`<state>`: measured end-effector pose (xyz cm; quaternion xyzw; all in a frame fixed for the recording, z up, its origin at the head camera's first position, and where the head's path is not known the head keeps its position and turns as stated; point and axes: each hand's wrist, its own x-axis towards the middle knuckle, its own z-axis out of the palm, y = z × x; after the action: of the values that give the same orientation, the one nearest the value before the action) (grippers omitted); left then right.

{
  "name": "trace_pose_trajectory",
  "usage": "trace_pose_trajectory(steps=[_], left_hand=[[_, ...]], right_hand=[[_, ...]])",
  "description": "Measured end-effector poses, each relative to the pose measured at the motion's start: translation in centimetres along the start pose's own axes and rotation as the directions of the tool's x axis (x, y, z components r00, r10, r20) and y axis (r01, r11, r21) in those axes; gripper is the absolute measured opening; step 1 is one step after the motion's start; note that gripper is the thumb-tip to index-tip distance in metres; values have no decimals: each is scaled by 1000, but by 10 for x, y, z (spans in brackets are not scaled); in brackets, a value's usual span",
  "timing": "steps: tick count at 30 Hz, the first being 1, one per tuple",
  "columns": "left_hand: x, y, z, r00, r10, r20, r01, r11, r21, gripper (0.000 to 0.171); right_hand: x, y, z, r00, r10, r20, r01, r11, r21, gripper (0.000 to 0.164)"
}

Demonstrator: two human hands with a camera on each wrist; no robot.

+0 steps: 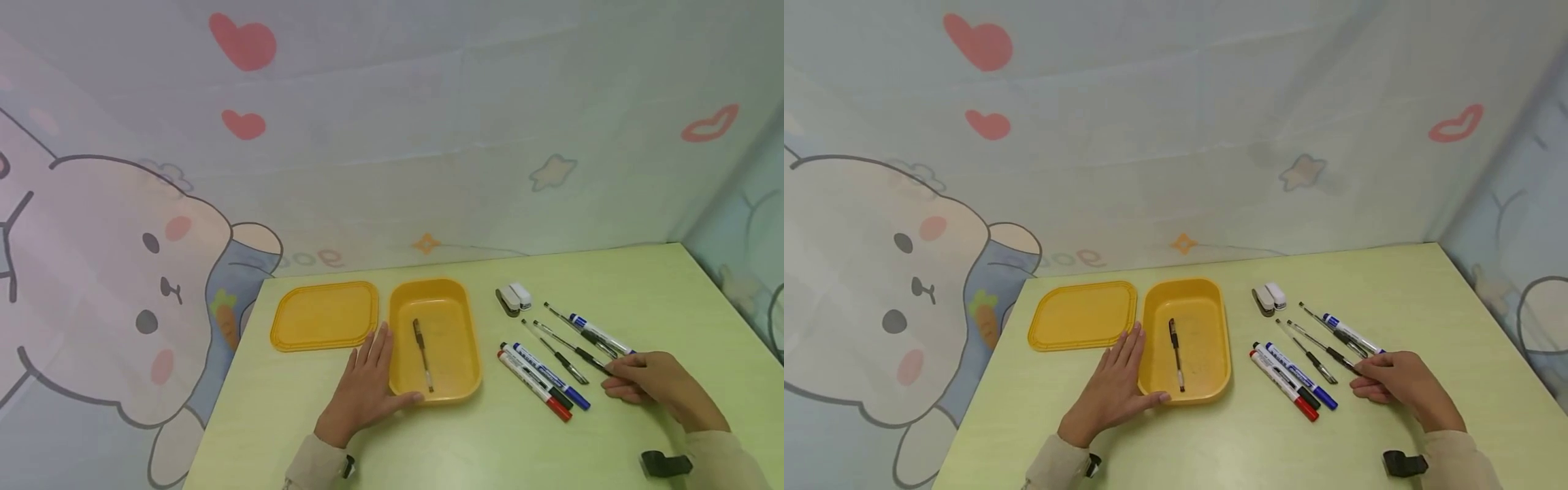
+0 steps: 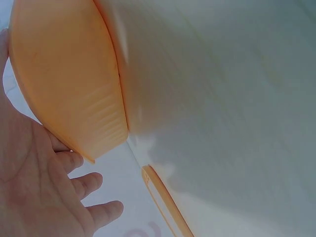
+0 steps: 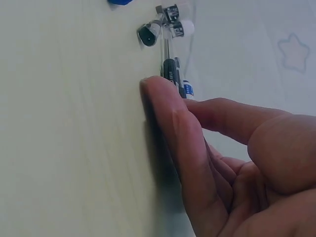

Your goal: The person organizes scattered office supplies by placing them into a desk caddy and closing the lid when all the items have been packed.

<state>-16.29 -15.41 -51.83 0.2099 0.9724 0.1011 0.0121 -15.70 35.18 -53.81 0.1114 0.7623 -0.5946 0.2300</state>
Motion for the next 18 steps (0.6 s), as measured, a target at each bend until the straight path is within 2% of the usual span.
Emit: trace_pose_trajectory(steps=[8, 14, 18], left_hand=[[0, 0, 1, 1000, -2, -4, 2, 1000, 8, 120], [0, -1, 0, 1000, -4, 1, 4, 1000, -4, 119], [0, 0, 0, 1000, -3, 3, 3, 1000, -5, 119]], right_hand=[[3, -1, 2, 999, 35, -36, -35, 999, 4, 42], [7, -1, 3, 995, 54, -83, -61, 995, -82, 38], [9, -1, 3, 996, 35, -77, -44, 993, -113, 33]])
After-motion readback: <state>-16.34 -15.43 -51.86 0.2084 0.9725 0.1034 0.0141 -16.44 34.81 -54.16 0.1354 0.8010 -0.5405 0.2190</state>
